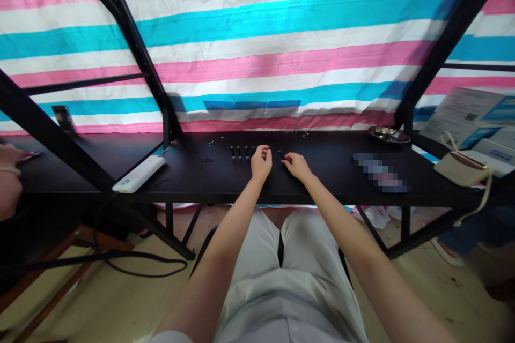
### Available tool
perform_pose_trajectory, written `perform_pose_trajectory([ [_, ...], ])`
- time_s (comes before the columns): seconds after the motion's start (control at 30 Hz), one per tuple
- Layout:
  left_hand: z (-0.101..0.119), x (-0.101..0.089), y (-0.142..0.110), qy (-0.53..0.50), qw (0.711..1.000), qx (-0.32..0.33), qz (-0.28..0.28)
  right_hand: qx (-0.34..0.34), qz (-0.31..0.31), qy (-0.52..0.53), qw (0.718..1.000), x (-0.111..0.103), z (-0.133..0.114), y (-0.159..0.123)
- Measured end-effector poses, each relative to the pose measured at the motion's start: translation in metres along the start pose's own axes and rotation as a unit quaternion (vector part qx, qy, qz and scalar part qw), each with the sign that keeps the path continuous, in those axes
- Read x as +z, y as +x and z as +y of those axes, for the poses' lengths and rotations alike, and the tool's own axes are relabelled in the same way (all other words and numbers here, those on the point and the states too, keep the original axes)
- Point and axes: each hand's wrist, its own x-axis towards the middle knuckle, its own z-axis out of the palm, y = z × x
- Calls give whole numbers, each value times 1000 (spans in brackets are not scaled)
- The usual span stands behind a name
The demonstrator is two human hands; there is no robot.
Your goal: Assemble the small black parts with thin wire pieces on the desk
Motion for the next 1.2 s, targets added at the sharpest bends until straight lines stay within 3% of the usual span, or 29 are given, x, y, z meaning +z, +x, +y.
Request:
perform_pose_trajectory([
  [0.13,-2,-4,4,-21,997,-50,62,74,-16,68,995,2,2,9],
  [0.3,-8,-5,8,-62,989,-87,105,75,-68,67,993,11,-5,25],
  [0.57,-7,-5,8,-64,988,-94,102,85,-70,13,994,36,-22,45],
  [0.87,-7,-6,7,-41,990,-94,97,100,-80,-14,992,33,-21,44],
  [0.97,-3,-6,3,12,997,-67,47,84,-63,-80,991,25,-21,35],
  [1.07,3,-3,-3,88,993,-7,-82,61,-59,-143,986,12,-14,22],
  [1.2,9,0,-10,164,946,115,-255,82,-78,-198,974,-6,9,10],
])
